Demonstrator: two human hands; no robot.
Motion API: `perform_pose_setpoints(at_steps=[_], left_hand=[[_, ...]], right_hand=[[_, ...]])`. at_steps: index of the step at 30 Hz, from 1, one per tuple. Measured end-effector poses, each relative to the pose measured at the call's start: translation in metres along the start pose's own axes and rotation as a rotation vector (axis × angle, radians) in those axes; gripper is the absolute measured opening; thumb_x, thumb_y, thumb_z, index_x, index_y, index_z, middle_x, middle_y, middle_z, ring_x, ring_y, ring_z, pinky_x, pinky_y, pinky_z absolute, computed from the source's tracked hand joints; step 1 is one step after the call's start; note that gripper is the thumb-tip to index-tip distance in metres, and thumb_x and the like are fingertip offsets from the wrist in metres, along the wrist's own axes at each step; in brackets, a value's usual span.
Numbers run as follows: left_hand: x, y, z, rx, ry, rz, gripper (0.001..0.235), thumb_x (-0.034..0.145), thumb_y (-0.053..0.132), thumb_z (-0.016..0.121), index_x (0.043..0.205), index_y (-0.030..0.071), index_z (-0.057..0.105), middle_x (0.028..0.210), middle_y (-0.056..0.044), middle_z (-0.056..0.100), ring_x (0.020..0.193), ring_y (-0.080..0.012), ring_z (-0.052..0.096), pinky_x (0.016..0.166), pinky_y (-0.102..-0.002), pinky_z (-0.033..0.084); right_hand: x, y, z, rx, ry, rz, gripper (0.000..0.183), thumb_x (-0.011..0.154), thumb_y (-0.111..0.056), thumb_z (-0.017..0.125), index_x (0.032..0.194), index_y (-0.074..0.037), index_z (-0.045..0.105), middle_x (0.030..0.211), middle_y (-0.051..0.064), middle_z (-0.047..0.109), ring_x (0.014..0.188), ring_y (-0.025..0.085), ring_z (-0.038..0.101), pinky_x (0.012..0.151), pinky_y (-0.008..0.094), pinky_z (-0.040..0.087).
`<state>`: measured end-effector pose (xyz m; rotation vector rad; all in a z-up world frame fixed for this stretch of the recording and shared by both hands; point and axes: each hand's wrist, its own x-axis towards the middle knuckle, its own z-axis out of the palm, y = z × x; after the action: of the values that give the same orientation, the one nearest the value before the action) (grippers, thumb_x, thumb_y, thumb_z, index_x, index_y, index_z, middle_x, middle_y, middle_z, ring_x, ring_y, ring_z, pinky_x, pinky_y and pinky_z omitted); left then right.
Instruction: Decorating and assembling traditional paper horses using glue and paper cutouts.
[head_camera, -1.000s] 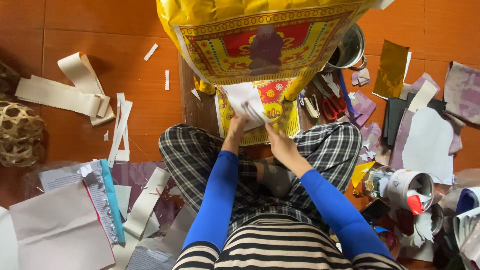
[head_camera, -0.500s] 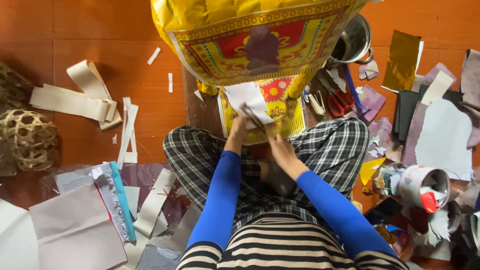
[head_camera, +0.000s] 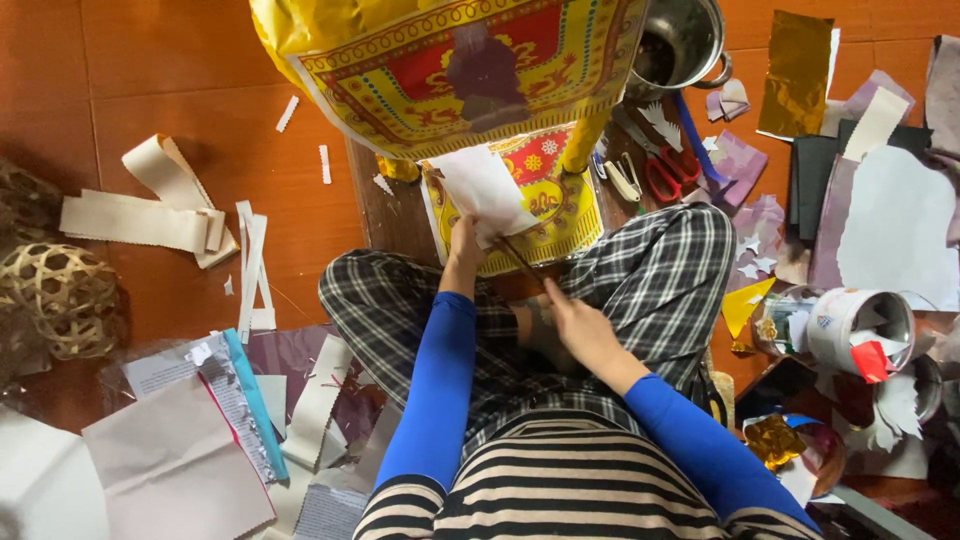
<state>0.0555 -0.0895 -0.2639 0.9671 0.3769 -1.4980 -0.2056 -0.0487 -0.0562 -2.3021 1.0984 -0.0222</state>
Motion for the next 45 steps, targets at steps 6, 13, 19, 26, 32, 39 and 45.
perform_pose_setpoints(at_steps=[6, 13, 19, 26, 32, 39, 45], left_hand=[[-0.028, 0.009, 0.020, 0.158, -0.028, -0.024, 0.048, 0.100, 0.023, 0.034, 0.140, 0.000, 0.046, 0.135, -0.021, 0.059, 0.118, -0.0387, 0.064, 0.088, -0.059, 0.059], [0.007, -0.008, -0.006, 0.115, 0.018, -0.003, 0.044, 0.098, 0.018, 0.038, 0.135, -0.001, 0.053, 0.128, -0.022, 0.064, 0.113, -0.0373, 0.067, 0.086, -0.054, 0.063], [0.036, -0.016, -0.030, 0.155, 0.194, -0.030, 0.033, 0.096, 0.022, 0.054, 0.120, 0.001, 0.059, 0.113, -0.018, 0.063, 0.096, -0.0325, 0.063, 0.083, -0.048, 0.052], [0.034, -0.013, -0.018, 0.316, 0.357, -0.040, 0.041, 0.094, 0.023, 0.057, 0.126, -0.002, 0.061, 0.134, -0.013, 0.054, 0.114, -0.0258, 0.050, 0.094, -0.049, 0.036], [0.036, -0.015, -0.023, 0.209, 0.254, 0.045, 0.038, 0.094, 0.016, 0.056, 0.126, -0.004, 0.055, 0.134, -0.021, 0.059, 0.115, -0.0353, 0.059, 0.099, -0.051, 0.049], [0.023, -0.012, -0.018, 0.124, 0.180, -0.001, 0.038, 0.096, 0.016, 0.051, 0.126, -0.007, 0.057, 0.120, -0.020, 0.065, 0.101, -0.0350, 0.065, 0.087, -0.053, 0.054], [0.008, -0.005, -0.005, 0.138, 0.182, -0.019, 0.037, 0.098, 0.018, 0.053, 0.125, -0.006, 0.059, 0.120, -0.020, 0.065, 0.103, -0.0344, 0.066, 0.085, -0.053, 0.055]], right_hand=[[0.021, 0.014, -0.033, -0.096, 0.038, 0.151, 0.044, 0.103, -0.019, 0.054, 0.146, -0.012, 0.048, 0.082, 0.024, 0.069, 0.075, 0.046, 0.067, 0.068, 0.055, 0.054], [0.105, -0.036, -0.018, 0.435, -0.313, 0.748, 0.067, 0.115, -0.050, 0.040, 0.164, -0.009, 0.018, 0.110, 0.036, 0.070, 0.098, 0.059, 0.060, 0.074, 0.071, 0.045], [0.114, 0.007, 0.042, -0.296, -0.033, -0.160, 0.081, 0.085, -0.002, 0.052, 0.160, -0.021, 0.027, 0.107, 0.030, 0.060, 0.076, 0.046, 0.065, 0.057, 0.052, 0.056], [0.050, 0.034, 0.015, -0.313, -0.162, 0.038, 0.085, 0.088, -0.004, 0.052, 0.164, -0.020, 0.017, 0.099, 0.031, 0.061, 0.070, 0.046, 0.066, 0.063, 0.055, 0.056], [0.085, 0.025, 0.024, -0.241, -0.089, -0.001, 0.089, 0.090, -0.005, 0.053, 0.167, -0.016, 0.012, 0.087, 0.029, 0.063, 0.072, 0.046, 0.064, 0.068, 0.056, 0.055], [0.084, 0.025, 0.036, -0.123, -0.176, 0.056, 0.080, 0.093, -0.002, 0.043, 0.165, -0.019, 0.013, 0.120, 0.043, 0.047, 0.064, 0.040, 0.067, 0.055, 0.050, 0.059], [0.037, 0.010, -0.018, -0.217, -0.135, 0.187, 0.070, 0.097, -0.012, 0.051, 0.162, -0.016, 0.026, 0.093, 0.029, 0.069, 0.076, 0.047, 0.068, 0.068, 0.057, 0.056]])
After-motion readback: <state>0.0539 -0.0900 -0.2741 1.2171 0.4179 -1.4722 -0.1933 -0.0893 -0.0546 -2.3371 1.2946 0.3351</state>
